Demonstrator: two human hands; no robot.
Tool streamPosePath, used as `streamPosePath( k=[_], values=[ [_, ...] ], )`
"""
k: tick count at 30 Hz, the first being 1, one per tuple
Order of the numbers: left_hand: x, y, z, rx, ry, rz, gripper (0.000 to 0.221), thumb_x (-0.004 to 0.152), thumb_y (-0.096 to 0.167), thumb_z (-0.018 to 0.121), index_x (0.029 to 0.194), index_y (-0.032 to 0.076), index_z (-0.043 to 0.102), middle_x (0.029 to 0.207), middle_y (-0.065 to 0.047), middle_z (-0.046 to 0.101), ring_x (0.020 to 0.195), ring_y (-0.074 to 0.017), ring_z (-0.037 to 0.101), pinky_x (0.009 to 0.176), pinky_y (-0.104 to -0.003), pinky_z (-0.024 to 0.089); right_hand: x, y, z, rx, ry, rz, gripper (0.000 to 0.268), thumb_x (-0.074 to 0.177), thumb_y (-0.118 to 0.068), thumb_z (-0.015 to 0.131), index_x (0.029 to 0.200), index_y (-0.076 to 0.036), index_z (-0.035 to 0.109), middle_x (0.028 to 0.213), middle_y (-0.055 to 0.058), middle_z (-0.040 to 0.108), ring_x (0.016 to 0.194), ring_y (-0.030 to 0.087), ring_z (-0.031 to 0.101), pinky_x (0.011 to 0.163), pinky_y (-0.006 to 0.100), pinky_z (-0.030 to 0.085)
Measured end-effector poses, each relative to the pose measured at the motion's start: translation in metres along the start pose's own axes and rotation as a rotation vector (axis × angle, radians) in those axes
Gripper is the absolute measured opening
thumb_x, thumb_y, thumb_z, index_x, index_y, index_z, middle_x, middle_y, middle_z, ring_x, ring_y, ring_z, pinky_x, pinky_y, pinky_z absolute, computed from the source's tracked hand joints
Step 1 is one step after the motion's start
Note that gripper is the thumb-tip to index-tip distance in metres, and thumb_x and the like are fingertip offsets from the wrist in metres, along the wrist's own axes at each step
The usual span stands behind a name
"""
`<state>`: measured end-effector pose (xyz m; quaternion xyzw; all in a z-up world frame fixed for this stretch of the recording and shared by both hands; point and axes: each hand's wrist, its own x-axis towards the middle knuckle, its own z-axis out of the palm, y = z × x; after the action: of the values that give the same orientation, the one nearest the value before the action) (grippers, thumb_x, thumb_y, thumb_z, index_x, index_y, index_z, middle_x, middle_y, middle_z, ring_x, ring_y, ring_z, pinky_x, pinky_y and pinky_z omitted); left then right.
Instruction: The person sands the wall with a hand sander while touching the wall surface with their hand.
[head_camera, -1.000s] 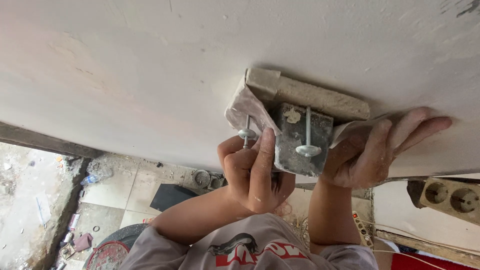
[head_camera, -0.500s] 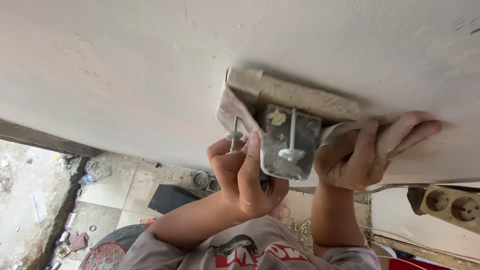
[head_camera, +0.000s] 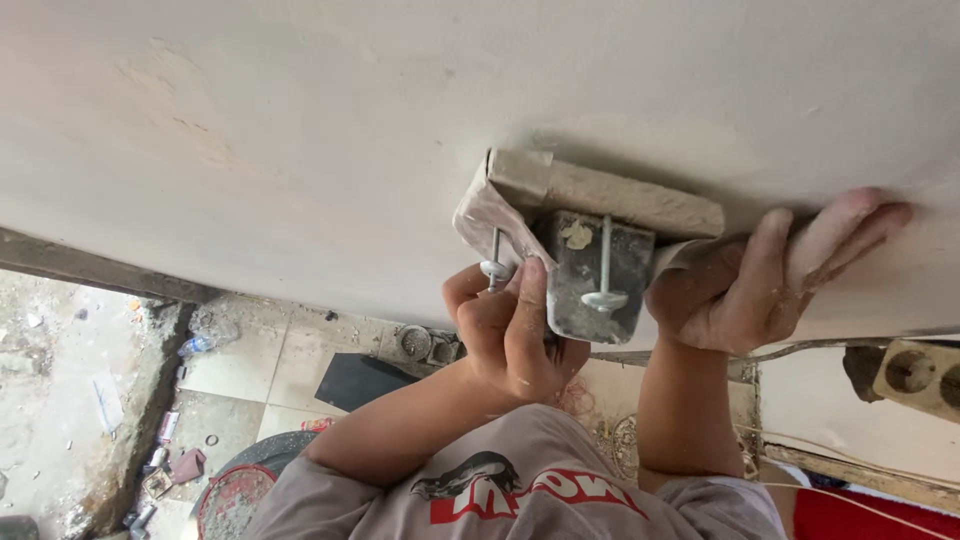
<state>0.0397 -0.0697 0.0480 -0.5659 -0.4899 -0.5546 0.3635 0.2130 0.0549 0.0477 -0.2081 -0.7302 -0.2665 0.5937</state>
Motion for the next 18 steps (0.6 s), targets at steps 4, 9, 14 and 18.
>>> streamPosePath(
  k=[4,9,14,18],
  values=[
    [-0.021,-0.003,-0.006,-0.085,-0.113,-0.06,0.053,0.084,0.002,0.07,0.13,-0.016,0.052,0.1,-0.015,0.056,0.086,-0.0245,0.049,0.082,-0.046,0.05,-0.004,0.002,0.01,-0.07,0.051,0.006,0.048,0.099,-0.013,0.041,0.144,-0.004,0.055,0.152,0.029,0.041,0.146,0.051,0.029,0.122,0.075,0.024],
    [-0.027,-0.01,-0.009,-0.144,-0.138,-0.029,0.054,0.084,0.001,0.07,0.132,-0.015,0.05,0.107,-0.02,0.057,0.092,-0.0278,0.052,0.08,-0.046,0.047,-0.009,-0.002,0.01,-0.152,0.015,0.047,0.046,0.1,-0.014,0.044,0.145,-0.008,0.052,0.155,0.026,0.039,0.149,0.05,0.03,0.126,0.072,0.027],
    [-0.028,-0.01,-0.006,-0.208,-0.13,-0.078,0.055,0.084,0.001,0.072,0.132,-0.015,0.05,0.105,-0.017,0.054,0.091,-0.0262,0.045,0.079,-0.041,0.046,-0.014,-0.004,0.018,-0.217,0.043,0.044,0.047,0.102,-0.02,0.047,0.147,-0.004,0.049,0.155,0.028,0.038,0.148,0.053,0.031,0.124,0.073,0.03],
    [-0.03,-0.009,-0.003,-0.226,-0.107,-0.098,0.055,0.088,0.002,0.071,0.135,-0.013,0.048,0.109,-0.019,0.05,0.097,-0.0285,0.046,0.083,-0.041,0.048,-0.024,-0.004,0.022,-0.224,0.069,-0.004,0.052,0.102,-0.021,0.042,0.15,0.001,0.045,0.155,0.029,0.036,0.145,0.053,0.03,0.121,0.074,0.029]
  ],
)
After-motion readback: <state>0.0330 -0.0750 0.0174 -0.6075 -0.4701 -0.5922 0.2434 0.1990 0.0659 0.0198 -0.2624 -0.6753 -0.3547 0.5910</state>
